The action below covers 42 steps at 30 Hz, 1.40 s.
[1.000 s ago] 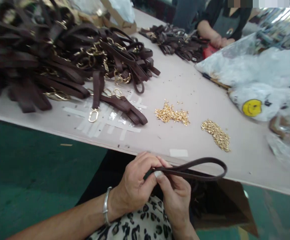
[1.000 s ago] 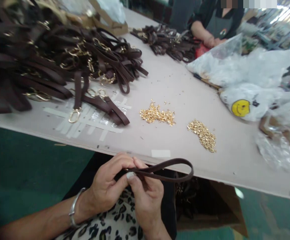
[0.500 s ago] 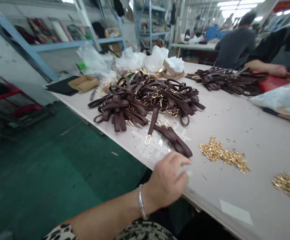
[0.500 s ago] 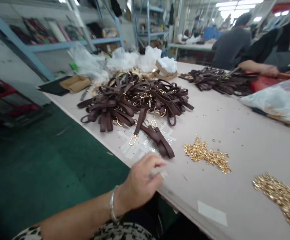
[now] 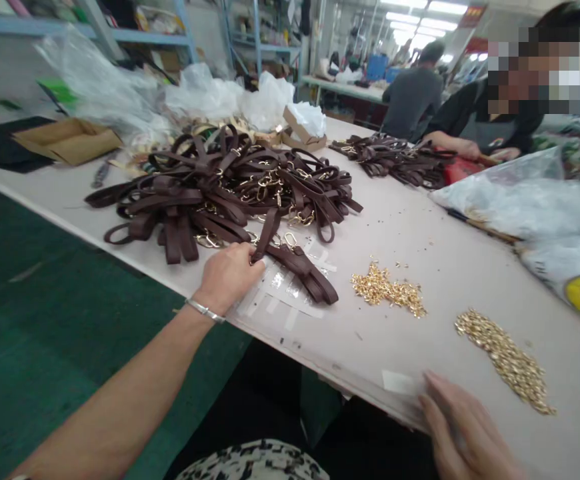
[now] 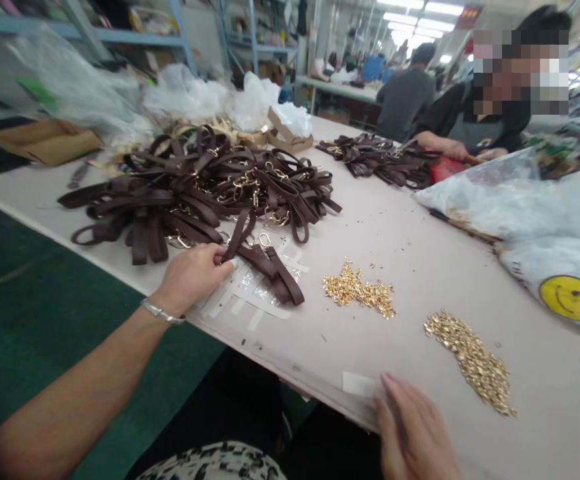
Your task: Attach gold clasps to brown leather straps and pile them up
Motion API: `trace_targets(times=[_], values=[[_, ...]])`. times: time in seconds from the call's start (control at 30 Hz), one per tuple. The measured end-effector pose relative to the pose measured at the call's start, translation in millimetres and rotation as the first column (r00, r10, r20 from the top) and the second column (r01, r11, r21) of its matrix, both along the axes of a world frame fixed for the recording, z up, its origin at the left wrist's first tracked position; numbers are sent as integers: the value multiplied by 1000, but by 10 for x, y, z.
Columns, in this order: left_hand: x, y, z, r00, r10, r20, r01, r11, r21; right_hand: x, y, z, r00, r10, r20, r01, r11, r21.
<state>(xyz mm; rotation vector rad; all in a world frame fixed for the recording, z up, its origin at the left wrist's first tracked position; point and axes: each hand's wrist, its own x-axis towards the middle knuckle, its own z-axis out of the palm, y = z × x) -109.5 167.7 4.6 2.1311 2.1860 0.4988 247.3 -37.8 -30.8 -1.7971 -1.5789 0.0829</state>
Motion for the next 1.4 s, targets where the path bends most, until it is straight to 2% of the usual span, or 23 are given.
trace_targets(times=[0.07,0.23,0.37,0.53,0.57,0.6,0.67,0.7,0.73,0.8,0.87,0.93,1.0,1.07,1.13,1.2,1.3,1.4], values=[[-2,16,11,1000,5,0,-5,1000,-6,-102,350,-59,992,94,85,-95,995,9],[-63,-5,0,995,11,94,-10,1000,-9,-349,1100,-71,963,95,252,-113,992,56],[-140,-30,-5,958,28,285,-21,999,-30,-395,1292,-59,924,137,357,-157,987,28],[-76,-225,53,811,54,582,27,991,-130,-368,1325,-105,848,157,507,-219,974,64],[-33,-284,68,738,64,672,54,987,-153,-358,1340,-117,831,165,531,-234,970,63],[15,-344,83,621,86,779,86,980,-177,-348,1358,-126,815,183,549,-255,965,57],[111,-465,115,270,161,949,160,965,-210,-324,1384,-130,799,223,558,-293,956,37],[154,-522,132,89,196,976,194,958,-210,-310,1386,-123,804,241,544,-301,953,22],[193,-576,150,-47,219,974,218,954,-204,-294,1376,-111,822,253,510,-295,955,3],[263,-670,180,-158,229,961,245,951,-186,-265,1317,-70,900,225,374,-222,974,-51],[339,-747,191,-190,232,954,289,942,-171,-263,1212,-11,985,113,130,-99,989,-115],[440,-811,172,-189,248,950,360,918,-168,-315,1082,53,979,9,-204,-44,985,-168],[572,-871,132,-170,263,950,422,890,-171,-423,953,109,854,-11,-520,-90,982,-169],[724,-934,92,-148,276,950,458,870,-181,-558,843,150,689,17,-725,-157,980,-126],[871,-996,70,-141,286,948,506,844,-180,-683,751,179,562,41,-826,-186,979,-78],[993,-1054,70,-150,293,944,567,808,-160,-771,670,204,507,60,-860,-211,976,-56],[1103,-1115,91,-171,262,950,609,786,-107,-826,572,248,535,72,-842,-264,961,-85],[1130,-1141,103,-131,180,975,584,809,-71,-833,526,299,653,70,-754,-264,955,-139]])
